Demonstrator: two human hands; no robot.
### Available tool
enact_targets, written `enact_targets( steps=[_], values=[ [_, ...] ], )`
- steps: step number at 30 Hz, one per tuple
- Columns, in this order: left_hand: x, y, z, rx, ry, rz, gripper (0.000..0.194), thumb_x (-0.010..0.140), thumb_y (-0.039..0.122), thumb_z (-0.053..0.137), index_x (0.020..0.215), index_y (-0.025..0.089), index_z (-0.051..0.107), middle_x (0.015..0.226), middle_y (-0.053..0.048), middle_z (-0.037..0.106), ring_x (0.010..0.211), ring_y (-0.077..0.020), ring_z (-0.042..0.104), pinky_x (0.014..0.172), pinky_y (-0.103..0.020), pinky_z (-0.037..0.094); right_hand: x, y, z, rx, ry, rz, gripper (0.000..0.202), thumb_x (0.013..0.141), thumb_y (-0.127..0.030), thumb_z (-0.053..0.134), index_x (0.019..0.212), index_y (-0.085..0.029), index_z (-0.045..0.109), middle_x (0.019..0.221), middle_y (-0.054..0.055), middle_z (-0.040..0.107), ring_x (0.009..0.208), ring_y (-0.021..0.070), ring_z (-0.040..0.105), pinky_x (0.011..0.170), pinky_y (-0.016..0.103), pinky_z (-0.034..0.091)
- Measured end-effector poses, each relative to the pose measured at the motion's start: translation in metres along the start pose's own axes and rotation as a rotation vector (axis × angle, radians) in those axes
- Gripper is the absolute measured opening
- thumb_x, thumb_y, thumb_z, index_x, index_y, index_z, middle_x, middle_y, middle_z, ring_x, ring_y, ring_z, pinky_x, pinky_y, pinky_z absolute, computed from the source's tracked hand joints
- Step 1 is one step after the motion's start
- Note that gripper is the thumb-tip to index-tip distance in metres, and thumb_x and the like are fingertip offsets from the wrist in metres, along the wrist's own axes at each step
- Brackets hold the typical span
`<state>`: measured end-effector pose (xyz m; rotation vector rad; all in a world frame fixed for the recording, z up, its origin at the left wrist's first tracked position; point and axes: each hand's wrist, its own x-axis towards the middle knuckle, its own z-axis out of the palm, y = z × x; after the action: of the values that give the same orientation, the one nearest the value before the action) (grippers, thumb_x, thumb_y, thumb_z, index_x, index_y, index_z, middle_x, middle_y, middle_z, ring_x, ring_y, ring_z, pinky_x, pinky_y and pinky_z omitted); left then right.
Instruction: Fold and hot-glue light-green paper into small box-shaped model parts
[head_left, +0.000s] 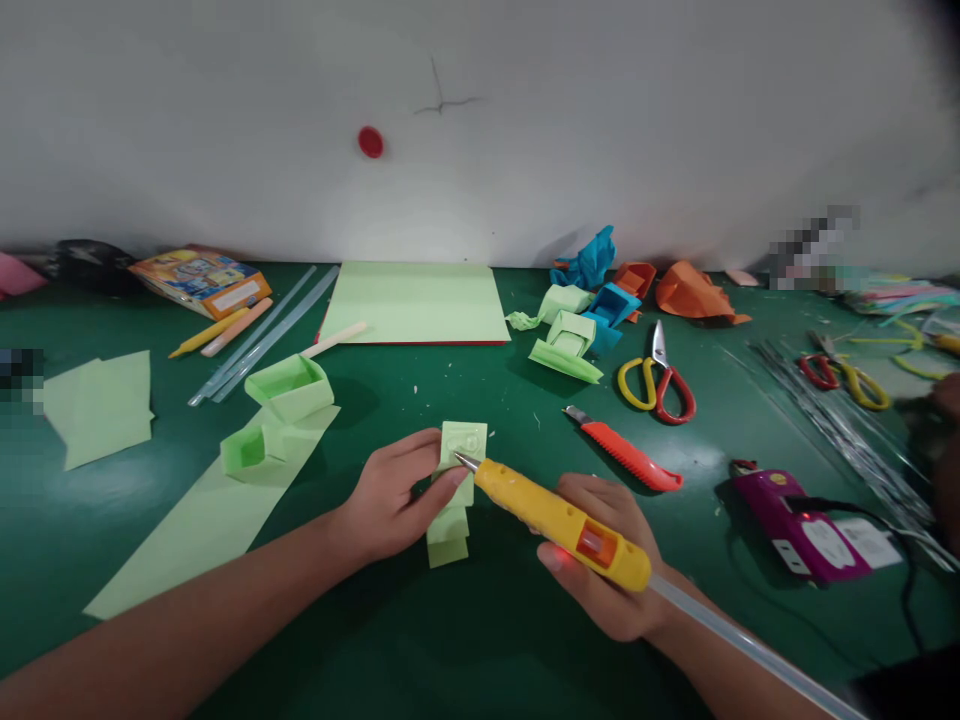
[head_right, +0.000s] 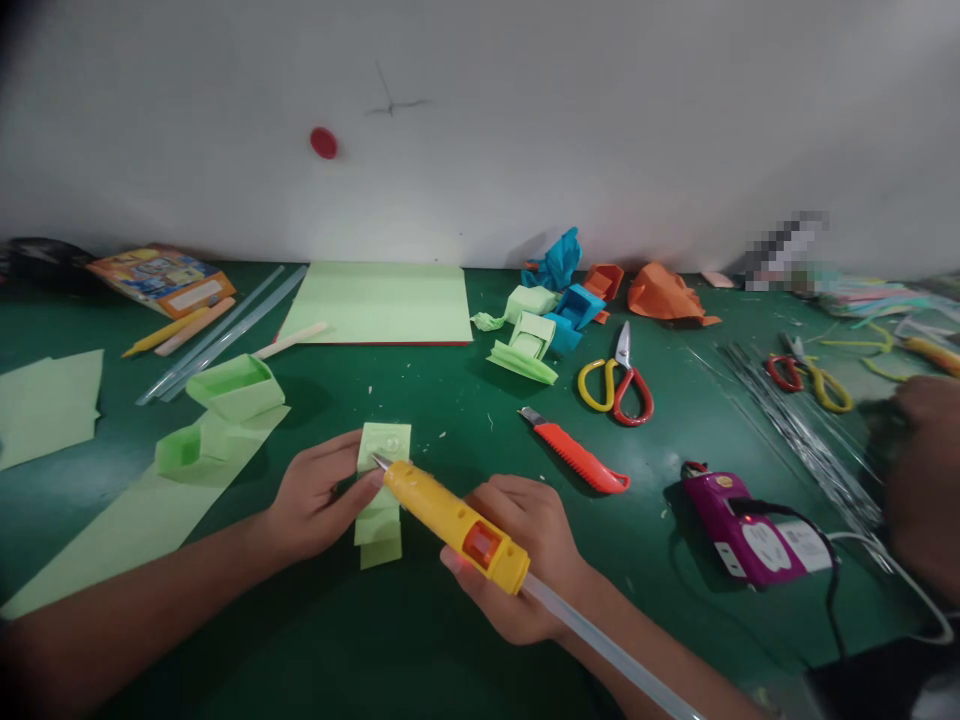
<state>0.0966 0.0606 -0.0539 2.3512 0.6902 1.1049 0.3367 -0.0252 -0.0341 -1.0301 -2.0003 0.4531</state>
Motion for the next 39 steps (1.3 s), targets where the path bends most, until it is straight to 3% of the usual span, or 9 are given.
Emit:
enact_targets(
  steps=[9, 16, 26, 33, 39],
  values=[
    [-0.0010, -0.0012, 0.0017, -0.004, 0.026, 0.028, 0.026, 0.101, 0.021, 0.052, 0.113, 0.019, 0.075, 0.108, -0.009, 0.077, 0.098, -0.0186, 0.073, 0.088, -0.027, 0.059, 0.0020, -0.0011, -0.0019, 0.005, -0.024, -0.007, 0.016, 0.095, -0.029, 0.051, 0.082, -0.021, 0.053, 0.068, 0.000, 0.052, 0.057, 0.0153, 0.048, 0.054, 0.032, 0.030],
    [0.0032, 0.0035, -0.0023, 0.075, 0.031, 0.037, 0.027, 0.101, 0.024, 0.051, 0.100, 0.018, 0.078, 0.095, -0.009, 0.079, 0.093, -0.0190, 0.075, 0.085, -0.026, 0.061, 0.0022, -0.0007, -0.0042, -0.003, -0.029, -0.016, 0.015, 0.094, -0.025, 0.052, 0.079, -0.022, 0.050, 0.066, -0.001, 0.049, 0.056, 0.0150, 0.046, 0.054, 0.032, 0.028],
    [-0.0027, -0.0020, 0.0002, 0.070, 0.060, 0.012, 0.028, 0.101, 0.026, 0.052, 0.112, 0.021, 0.078, 0.099, -0.008, 0.079, 0.096, -0.0197, 0.075, 0.088, -0.027, 0.060, 0.0008, 0.0002, -0.0038, 0.015, -0.024, 0.002, 0.018, 0.092, -0.025, 0.054, 0.076, -0.022, 0.045, 0.066, -0.003, 0.043, 0.055, 0.0136, 0.040, 0.054, 0.032, 0.025],
    [-0.0011, -0.0005, -0.0014, 0.087, 0.050, -0.011, 0.034, 0.104, 0.031, 0.047, 0.111, 0.020, 0.079, 0.098, -0.009, 0.079, 0.094, -0.0203, 0.075, 0.086, -0.027, 0.061, 0.0024, -0.0004, -0.0051, 0.005, -0.013, -0.012, 0.018, 0.094, -0.027, 0.051, 0.077, -0.022, 0.047, 0.065, -0.002, 0.046, 0.055, 0.0139, 0.043, 0.052, 0.031, 0.028],
    [-0.0010, -0.0009, -0.0014, 0.036, 0.046, 0.016, 0.029, 0.102, 0.025, 0.051, 0.114, 0.020, 0.077, 0.099, -0.008, 0.078, 0.098, -0.0188, 0.074, 0.089, -0.026, 0.059, 0.0048, -0.0030, -0.0047, 0.028, 0.025, -0.017, 0.017, 0.096, -0.035, 0.050, 0.087, -0.021, 0.054, 0.068, 0.000, 0.052, 0.055, 0.0151, 0.046, 0.051, 0.032, 0.034]
  ],
)
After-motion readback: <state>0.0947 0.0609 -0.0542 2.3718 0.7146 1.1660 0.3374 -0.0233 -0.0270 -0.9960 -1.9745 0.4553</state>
